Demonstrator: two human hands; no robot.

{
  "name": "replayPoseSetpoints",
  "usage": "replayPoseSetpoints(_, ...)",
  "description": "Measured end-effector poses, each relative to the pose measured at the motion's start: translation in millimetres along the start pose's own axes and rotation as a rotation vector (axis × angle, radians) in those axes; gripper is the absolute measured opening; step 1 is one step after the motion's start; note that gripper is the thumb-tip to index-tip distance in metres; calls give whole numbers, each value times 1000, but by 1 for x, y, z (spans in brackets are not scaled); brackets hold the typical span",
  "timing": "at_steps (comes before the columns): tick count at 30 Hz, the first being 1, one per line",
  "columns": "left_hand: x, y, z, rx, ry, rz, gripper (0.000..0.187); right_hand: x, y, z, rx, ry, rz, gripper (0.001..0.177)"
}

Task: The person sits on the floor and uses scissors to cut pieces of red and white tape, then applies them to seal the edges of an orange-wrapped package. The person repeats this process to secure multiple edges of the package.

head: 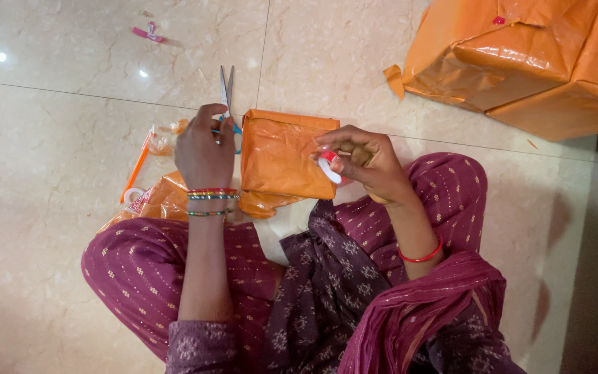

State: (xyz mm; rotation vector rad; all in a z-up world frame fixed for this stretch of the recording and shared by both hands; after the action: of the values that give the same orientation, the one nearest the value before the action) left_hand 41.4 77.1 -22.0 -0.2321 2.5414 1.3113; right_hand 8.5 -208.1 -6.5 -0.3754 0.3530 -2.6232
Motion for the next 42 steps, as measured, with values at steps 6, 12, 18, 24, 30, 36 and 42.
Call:
replayPoseSetpoints(6, 6, -70, 83, -316, 160, 153, 24, 3, 10, -6, -163, 6, -23, 43)
replayPoseSetpoints(12, 18, -129, 110, -412, 132, 191, 35, 6, 13, -5, -266, -31, 29, 59)
replayPoseSetpoints(18, 27, -141, 133, -223, 209, 155, 34, 10, 12, -6, -205, -17, 122, 70)
replayPoseSetpoints(24, 8, -119, 112, 229, 450, -63, 31, 12, 12, -5, -165, 11, 169, 79)
replayPoseSetpoints(30, -19, -10, 18, 1447, 592, -68, 55, 9, 16, -7, -156, 24, 115, 80)
replayPoseSetpoints(36, 14, 61, -89, 1025, 56, 254, 24, 8, 35, -9, -160, 53, 32, 86)
replayPoseSetpoints(42, 29, 79, -92, 594, -417, 444, 48, 9, 61, -13, -280, 108, 48, 84)
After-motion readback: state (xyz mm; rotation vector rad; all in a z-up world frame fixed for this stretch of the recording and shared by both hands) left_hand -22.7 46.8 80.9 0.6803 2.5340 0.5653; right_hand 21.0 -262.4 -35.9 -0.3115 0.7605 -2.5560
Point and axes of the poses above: each hand's wrist, its own x-axis away from the middle knuckle, its own y-axis out of the back of the hand, z = x × y, the point moved 1 cm from there along -x, towards the middle knuckle, and after that the axes turned 14 degrees about -y, right-handed, at the moved point
